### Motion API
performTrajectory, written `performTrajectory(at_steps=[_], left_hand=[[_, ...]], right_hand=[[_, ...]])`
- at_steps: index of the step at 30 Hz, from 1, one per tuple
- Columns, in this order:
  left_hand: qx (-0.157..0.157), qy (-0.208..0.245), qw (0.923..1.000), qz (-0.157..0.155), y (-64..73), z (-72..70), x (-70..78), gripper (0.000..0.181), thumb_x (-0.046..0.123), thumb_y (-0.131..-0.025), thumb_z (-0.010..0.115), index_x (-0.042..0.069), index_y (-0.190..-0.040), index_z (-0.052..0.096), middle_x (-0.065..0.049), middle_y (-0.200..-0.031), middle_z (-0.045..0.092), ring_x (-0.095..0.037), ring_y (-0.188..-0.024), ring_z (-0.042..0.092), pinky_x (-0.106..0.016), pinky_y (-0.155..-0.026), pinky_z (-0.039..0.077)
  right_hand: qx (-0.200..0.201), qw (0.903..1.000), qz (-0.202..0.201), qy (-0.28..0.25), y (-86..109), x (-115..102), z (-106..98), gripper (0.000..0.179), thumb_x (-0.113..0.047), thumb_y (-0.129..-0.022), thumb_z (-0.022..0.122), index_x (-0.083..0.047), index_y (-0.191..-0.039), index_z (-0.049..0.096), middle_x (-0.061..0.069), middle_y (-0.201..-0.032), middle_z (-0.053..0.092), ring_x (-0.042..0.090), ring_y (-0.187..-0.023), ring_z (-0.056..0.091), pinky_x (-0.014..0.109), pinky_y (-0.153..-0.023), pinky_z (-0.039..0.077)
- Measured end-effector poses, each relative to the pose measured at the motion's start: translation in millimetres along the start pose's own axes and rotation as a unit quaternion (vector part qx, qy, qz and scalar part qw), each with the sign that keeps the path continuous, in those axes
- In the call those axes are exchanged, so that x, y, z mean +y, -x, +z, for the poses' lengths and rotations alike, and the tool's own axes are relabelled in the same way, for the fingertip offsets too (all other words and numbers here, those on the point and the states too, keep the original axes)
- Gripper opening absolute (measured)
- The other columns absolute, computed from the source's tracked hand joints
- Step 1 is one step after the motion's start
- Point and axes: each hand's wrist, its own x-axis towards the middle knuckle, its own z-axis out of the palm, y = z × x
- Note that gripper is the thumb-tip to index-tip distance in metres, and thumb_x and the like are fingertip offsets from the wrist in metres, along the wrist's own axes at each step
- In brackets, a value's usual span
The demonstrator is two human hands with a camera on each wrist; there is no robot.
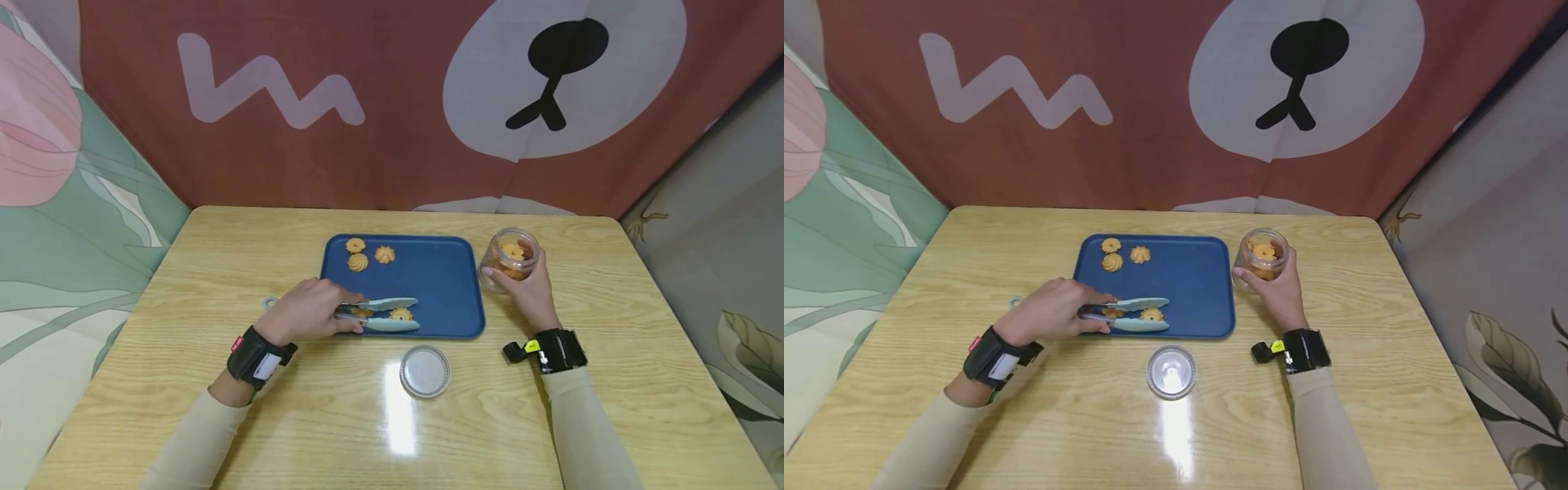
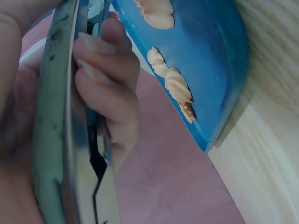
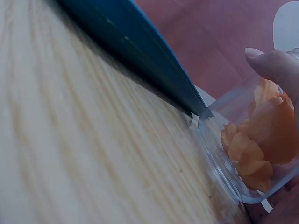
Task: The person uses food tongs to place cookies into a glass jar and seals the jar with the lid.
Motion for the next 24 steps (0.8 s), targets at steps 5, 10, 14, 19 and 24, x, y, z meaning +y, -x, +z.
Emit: performTrajectory(at_steps=[5, 10, 14, 19, 24], left_hand=[[0.001, -0.008, 1.0, 0.001, -1.2, -0.3, 1.5, 0.05, 0.052, -0.082, 0.066, 0.02, -0.12, 0.066, 0.014, -0.05, 0.048, -0.004, -0.039, 0.039, -0.025, -0.04, 0.028], [0.007, 0.0, 1.0, 0.003, -2.6, 0.4, 3.7, 0.05, 0.052, -0.083, 0.065, 0.019, -0.121, 0.065, 0.008, -0.072, 0.067, 0.0, -0.044, 0.044, -0.024, -0.04, 0.034], [0.022, 0.011, 0.9996, 0.011, -3.9, 1.6, 4.1, 0.05, 0.051, -0.083, 0.065, 0.019, -0.121, 0.065, 0.003, -0.091, 0.072, 0.002, -0.049, 0.048, -0.024, -0.04, 0.038], [0.043, 0.009, 0.9988, 0.02, -5.5, 1.5, 5.7, 0.051, 0.05, -0.083, 0.066, 0.016, -0.121, 0.065, 0.003, -0.088, 0.071, 0.002, -0.049, 0.047, -0.024, -0.039, 0.036], [0.059, -0.013, 0.9979, 0.024, -10.4, -0.8, 8.8, 0.052, 0.052, -0.084, 0.064, 0.017, -0.122, 0.064, 0.009, -0.076, 0.065, -0.001, -0.041, 0.039, -0.024, -0.035, 0.028]], right_hand=[[-0.002, 1.0, 0.002, -0.003, 0.1, 0, -1, 0.088, -0.033, -0.074, 0.08, -0.023, -0.142, 0.026, 0.006, -0.137, 0.035, 0.017, -0.121, 0.037, 0.046, -0.095, 0.035], [-0.004, 1.0, 0.003, -0.001, 0.1, 1, 0, 0.088, -0.033, -0.074, 0.08, -0.024, -0.142, 0.025, 0.006, -0.137, 0.035, 0.017, -0.121, 0.037, 0.047, -0.095, 0.036], [-0.005, 1.0, 0.0, 0.001, -0.5, 2, 1, 0.088, -0.033, -0.074, 0.08, -0.023, -0.142, 0.025, 0.007, -0.138, 0.034, 0.018, -0.123, 0.037, 0.048, -0.095, 0.036], [-0.005, 1.0, -0.001, 0.0, -0.7, 2, 0, 0.089, -0.034, -0.074, 0.08, -0.021, -0.143, 0.025, 0.006, -0.139, 0.034, 0.018, -0.123, 0.037, 0.048, -0.095, 0.036], [-0.005, 1.0, 0.0, -0.003, -0.5, 2, -1, 0.091, -0.035, -0.073, 0.08, -0.022, -0.143, 0.024, 0.005, -0.139, 0.034, 0.018, -0.123, 0.037, 0.049, -0.096, 0.035]])
